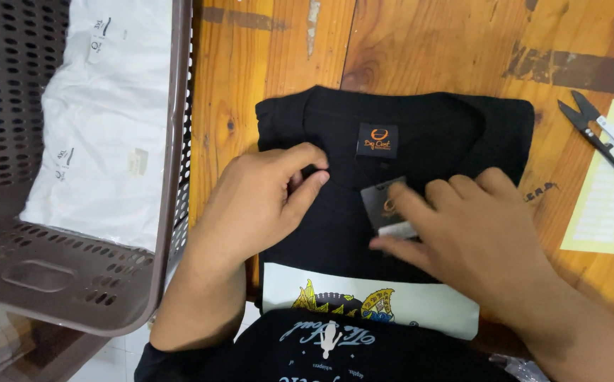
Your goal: Laying out, trimming tags, and folding a t-shirt on a wooden workbench.
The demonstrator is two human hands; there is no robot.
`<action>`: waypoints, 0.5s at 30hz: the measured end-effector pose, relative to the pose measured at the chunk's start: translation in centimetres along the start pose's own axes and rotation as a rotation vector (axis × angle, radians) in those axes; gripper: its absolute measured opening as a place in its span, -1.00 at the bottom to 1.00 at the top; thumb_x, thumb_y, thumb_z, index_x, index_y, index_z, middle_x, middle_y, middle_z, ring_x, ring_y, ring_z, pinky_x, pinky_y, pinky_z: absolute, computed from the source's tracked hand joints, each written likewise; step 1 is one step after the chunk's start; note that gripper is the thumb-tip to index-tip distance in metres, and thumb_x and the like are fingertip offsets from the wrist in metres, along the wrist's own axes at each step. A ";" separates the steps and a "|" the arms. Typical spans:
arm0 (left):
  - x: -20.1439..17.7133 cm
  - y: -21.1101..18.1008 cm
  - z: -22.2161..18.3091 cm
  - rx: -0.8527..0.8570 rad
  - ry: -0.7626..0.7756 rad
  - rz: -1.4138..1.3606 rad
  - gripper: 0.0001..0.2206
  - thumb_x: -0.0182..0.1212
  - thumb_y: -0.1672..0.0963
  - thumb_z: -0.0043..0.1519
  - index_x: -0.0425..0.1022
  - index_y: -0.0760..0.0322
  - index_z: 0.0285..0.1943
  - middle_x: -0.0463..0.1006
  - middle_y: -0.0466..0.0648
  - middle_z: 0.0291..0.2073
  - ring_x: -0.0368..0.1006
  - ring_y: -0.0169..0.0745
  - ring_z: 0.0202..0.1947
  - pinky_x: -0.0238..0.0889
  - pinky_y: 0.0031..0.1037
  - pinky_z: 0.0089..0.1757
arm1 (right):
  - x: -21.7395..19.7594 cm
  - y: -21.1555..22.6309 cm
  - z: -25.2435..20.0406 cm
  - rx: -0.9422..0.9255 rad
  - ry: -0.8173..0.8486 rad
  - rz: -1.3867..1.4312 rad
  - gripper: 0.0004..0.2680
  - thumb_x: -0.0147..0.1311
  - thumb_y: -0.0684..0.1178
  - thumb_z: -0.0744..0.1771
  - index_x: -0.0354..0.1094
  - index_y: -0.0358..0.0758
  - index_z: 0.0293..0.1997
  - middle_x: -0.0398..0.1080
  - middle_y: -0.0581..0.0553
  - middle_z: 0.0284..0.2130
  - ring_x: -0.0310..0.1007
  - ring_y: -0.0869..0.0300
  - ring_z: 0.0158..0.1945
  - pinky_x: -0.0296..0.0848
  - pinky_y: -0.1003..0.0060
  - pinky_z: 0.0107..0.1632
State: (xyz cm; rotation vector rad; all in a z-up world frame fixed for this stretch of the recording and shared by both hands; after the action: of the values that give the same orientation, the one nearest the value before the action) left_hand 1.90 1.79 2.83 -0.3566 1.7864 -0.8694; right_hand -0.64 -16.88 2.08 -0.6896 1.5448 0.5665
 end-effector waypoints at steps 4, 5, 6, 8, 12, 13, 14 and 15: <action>0.3 0.2 -0.2 -0.070 -0.033 0.023 -0.77 0.04 0.11 0.12 0.20 0.20 -0.59 0.26 -0.18 -0.80 0.19 -0.33 -0.77 0.01 -0.51 -0.60 | -0.1 -0.5 -0.1 0.130 -0.125 0.023 -0.74 0.01 0.26 0.15 0.28 -0.01 -0.29 0.16 0.06 -0.67 0.22 0.16 -0.55 0.10 0.31 -0.44; 0.4 0.3 -0.4 -0.096 -0.080 0.053 -0.72 0.06 0.10 0.12 0.15 0.21 -0.64 0.20 -0.17 -0.83 0.12 -0.30 -0.80 -0.03 -0.48 -0.61 | -0.3 -0.5 0.0 0.163 -0.137 0.031 -0.77 0.02 0.10 0.12 0.30 0.00 -0.23 0.15 0.00 -0.61 0.18 0.09 -0.51 0.10 0.26 -0.46; 0.5 0.4 -0.5 -0.098 -0.079 0.053 -0.72 0.06 0.10 0.12 0.15 0.21 -0.64 0.20 -0.17 -0.83 0.12 -0.30 -0.80 -0.03 -0.48 -0.61 | -0.1 -0.7 0.0 0.163 -0.135 0.033 -0.77 0.02 0.10 0.12 0.30 0.00 -0.23 0.15 0.00 -0.61 0.18 0.09 -0.51 0.10 0.26 -0.46; 0.8 0.8 -0.8 -0.130 -0.111 0.071 -0.74 0.16 0.12 0.06 0.22 0.20 -0.65 0.26 -0.22 -0.77 0.18 -0.35 -0.74 0.00 -0.50 -0.63 | -0.1 -1.4 -0.3 0.239 -0.252 0.088 -0.81 0.00 -0.11 0.12 0.33 -0.06 -0.27 0.29 -0.09 -0.33 0.18 0.00 -0.42 0.18 0.20 -0.40; 0.5 0.6 -0.9 -0.172 -0.069 0.066 -0.73 0.26 0.16 -0.02 0.18 0.19 -0.64 0.28 -0.21 -0.78 0.19 -0.36 -0.77 0.03 -0.52 -0.61 | 0.7 -3.4 -1.2 0.300 -0.372 0.065 -0.81 0.01 -0.27 0.21 0.40 -0.16 -0.17 0.31 -0.18 -0.23 0.22 -0.01 -0.35 0.17 0.13 -0.24; 0.4 0.4 -1.0 -0.175 -0.042 0.011 -0.82 0.22 0.18 -0.03 0.24 0.18 -0.53 0.34 -0.21 -0.72 0.27 -0.38 -0.71 0.11 -0.54 -0.57 | 0.6 -3.5 -1.3 0.260 -0.405 0.161 -0.80 -0.04 -0.34 0.21 0.38 -0.23 -0.18 0.30 -0.21 -0.25 0.22 -0.05 -0.34 0.11 0.12 -0.22; 0.3 0.2 -0.9 -0.176 -0.017 -0.044 -0.87 0.18 0.20 -0.04 0.30 0.17 -0.42 0.40 -0.21 -0.66 0.35 -0.41 -0.65 0.19 -0.56 -0.53 | 0.4 -3.7 -1.4 0.220 -0.439 0.255 -0.80 -0.09 -0.41 0.21 0.36 -0.30 -0.20 0.30 -0.25 -0.27 0.21 -0.08 -0.32 0.06 0.11 -0.21; 0.3 0.2 -1.0 -0.175 -0.018 -0.044 -0.87 0.18 0.20 -0.04 0.30 0.17 -0.42 0.40 -0.21 -0.66 0.35 -0.41 -0.65 0.19 -0.56 -0.53 | 0.3 -3.2 -1.0 0.220 -0.440 0.253 -0.80 -0.09 -0.41 0.21 0.36 -0.30 -0.20 0.30 -0.25 -0.27 0.21 -0.08 -0.32 0.06 0.11 -0.21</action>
State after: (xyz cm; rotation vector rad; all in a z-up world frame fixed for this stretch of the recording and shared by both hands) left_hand 0.92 2.16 2.67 -0.5165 1.8488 -0.7401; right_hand 0.94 -19.85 2.02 -0.1821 1.2589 0.6731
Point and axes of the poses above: each hand's wrist, its own z-axis towards the middle knuckle, its own x-axis out of the palm, y = z × x, the point moved 3 cm from there along z, towards the middle knuckle
